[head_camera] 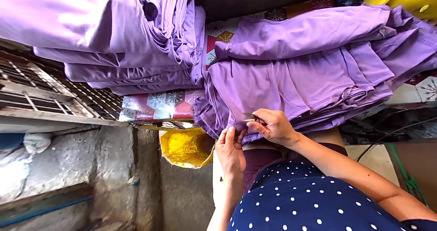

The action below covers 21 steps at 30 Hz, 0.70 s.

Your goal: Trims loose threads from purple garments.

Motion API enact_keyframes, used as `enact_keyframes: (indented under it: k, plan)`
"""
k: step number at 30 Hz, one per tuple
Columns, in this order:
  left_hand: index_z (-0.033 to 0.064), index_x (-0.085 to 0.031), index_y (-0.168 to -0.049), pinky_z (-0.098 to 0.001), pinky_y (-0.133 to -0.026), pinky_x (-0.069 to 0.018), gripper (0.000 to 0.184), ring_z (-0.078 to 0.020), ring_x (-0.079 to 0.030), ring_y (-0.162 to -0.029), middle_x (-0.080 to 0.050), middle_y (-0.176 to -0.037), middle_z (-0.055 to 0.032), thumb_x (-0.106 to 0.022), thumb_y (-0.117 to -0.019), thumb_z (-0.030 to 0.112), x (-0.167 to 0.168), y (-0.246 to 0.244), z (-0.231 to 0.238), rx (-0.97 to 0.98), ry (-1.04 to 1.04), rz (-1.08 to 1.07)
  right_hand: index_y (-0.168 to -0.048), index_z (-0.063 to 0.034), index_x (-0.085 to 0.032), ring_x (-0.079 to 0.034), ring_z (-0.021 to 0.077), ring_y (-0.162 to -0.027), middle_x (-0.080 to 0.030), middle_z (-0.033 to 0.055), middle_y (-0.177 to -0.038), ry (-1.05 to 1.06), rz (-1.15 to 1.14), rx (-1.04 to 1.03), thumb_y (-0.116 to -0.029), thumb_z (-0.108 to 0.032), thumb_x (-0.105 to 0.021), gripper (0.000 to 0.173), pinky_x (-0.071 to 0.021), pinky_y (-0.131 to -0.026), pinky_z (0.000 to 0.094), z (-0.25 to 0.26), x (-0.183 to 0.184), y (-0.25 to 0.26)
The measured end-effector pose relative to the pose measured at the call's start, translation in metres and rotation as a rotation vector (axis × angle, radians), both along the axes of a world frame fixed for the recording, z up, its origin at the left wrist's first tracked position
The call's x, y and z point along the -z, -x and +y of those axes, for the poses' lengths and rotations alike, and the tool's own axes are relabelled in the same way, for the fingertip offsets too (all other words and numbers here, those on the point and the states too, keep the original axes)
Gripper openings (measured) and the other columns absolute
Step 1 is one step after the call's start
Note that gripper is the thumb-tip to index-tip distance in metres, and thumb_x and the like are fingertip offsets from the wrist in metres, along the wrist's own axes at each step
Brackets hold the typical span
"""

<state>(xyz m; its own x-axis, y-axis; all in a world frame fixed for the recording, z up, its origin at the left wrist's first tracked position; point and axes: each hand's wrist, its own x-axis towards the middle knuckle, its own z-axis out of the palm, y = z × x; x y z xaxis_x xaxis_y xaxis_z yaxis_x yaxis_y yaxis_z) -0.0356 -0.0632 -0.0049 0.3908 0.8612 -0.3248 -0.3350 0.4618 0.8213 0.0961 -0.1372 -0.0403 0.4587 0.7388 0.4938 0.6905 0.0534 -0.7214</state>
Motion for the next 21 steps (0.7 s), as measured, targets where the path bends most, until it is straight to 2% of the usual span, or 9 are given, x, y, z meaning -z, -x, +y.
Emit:
enact_keyframes:
  k: [7, 16, 21]
  plan:
    - [0.0018, -0.063, -0.093, -0.0281, -0.075, -0.0623, 0.027, -0.0127, -0.072, -0.073, -0.072, -0.080, -0.0065, -0.039, -0.1050, 0.001, 0.002, 0.000, 0.003, 0.040, 0.028, -0.014, -0.086, -0.0026, -0.072, -0.058, 0.0134, -0.058, -0.064, 0.0054, -0.069, 0.062, 0.045, -0.131, -0.1023, -0.043, -0.057, 0.046, -0.0468, -0.053, 0.0314, 0.006, 0.007, 0.001]
    - [0.0006, -0.064, -0.089, -0.0258, -0.073, -0.0618, 0.029, -0.0115, -0.071, -0.070, -0.072, -0.078, -0.0065, -0.040, -0.1044, -0.002, 0.000, -0.002, 0.004, 0.069, 0.047, 0.011, -0.084, -0.0027, -0.072, -0.057, 0.0121, -0.058, -0.064, 0.0051, -0.068, 0.036, 0.085, -0.139, -0.1040, -0.040, -0.056, 0.045, -0.0458, -0.054, 0.0297, 0.006, 0.011, 0.003]
    - [0.0010, -0.064, -0.088, -0.0252, -0.073, -0.0614, 0.027, -0.0110, -0.071, -0.070, -0.072, -0.078, -0.0059, -0.042, -0.1036, -0.003, 0.001, -0.002, 0.005, 0.064, 0.021, 0.043, -0.080, -0.0042, -0.071, -0.056, 0.0126, -0.056, -0.062, 0.0041, -0.065, 0.047, 0.054, -0.096, -0.1012, -0.041, -0.060, 0.044, -0.0436, -0.051, 0.0310, 0.005, 0.010, 0.003]
